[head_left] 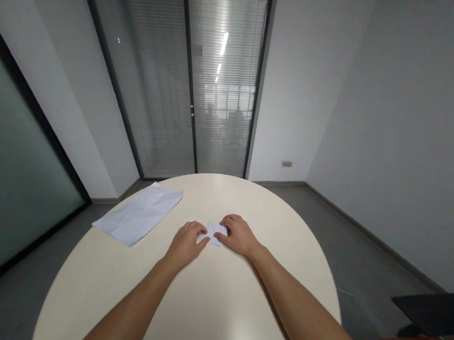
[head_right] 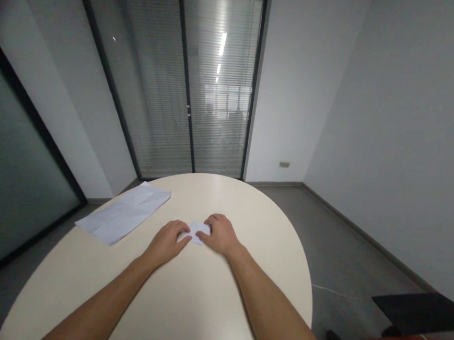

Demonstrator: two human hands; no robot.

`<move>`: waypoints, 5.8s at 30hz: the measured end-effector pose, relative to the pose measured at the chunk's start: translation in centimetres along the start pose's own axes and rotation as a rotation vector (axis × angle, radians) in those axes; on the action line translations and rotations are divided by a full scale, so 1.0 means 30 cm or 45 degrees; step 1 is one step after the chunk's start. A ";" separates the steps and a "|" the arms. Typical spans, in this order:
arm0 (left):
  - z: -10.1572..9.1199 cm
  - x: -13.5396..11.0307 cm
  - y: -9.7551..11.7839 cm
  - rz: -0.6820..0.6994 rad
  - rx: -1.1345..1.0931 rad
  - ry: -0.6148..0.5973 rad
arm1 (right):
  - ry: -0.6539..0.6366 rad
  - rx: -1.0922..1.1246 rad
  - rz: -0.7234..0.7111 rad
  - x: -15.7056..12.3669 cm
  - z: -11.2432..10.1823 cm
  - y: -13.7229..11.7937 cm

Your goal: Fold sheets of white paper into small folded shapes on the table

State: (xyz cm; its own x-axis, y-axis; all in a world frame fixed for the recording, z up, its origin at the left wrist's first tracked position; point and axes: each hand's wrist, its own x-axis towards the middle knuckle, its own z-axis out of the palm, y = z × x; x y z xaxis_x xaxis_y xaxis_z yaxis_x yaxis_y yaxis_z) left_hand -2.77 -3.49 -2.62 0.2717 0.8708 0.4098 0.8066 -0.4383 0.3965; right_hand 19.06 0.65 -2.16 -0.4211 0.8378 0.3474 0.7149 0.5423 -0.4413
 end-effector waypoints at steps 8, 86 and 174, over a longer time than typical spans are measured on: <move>0.013 0.002 -0.008 -0.013 -0.006 0.014 | -0.002 -0.010 0.074 0.003 -0.008 -0.029; -0.041 0.013 0.023 0.062 -0.264 0.318 | 0.241 0.736 -0.213 0.025 -0.052 -0.024; -0.002 -0.007 0.019 0.091 0.135 -0.124 | -0.136 -0.240 -0.422 -0.004 -0.067 -0.027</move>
State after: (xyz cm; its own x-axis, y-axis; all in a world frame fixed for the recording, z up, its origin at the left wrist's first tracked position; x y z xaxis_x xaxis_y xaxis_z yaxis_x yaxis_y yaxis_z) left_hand -2.40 -3.93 -2.43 0.3759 0.8581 0.3499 0.8331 -0.4783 0.2779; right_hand 19.67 -0.02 -0.19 -0.6948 0.6264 0.3534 0.6164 0.7718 -0.1563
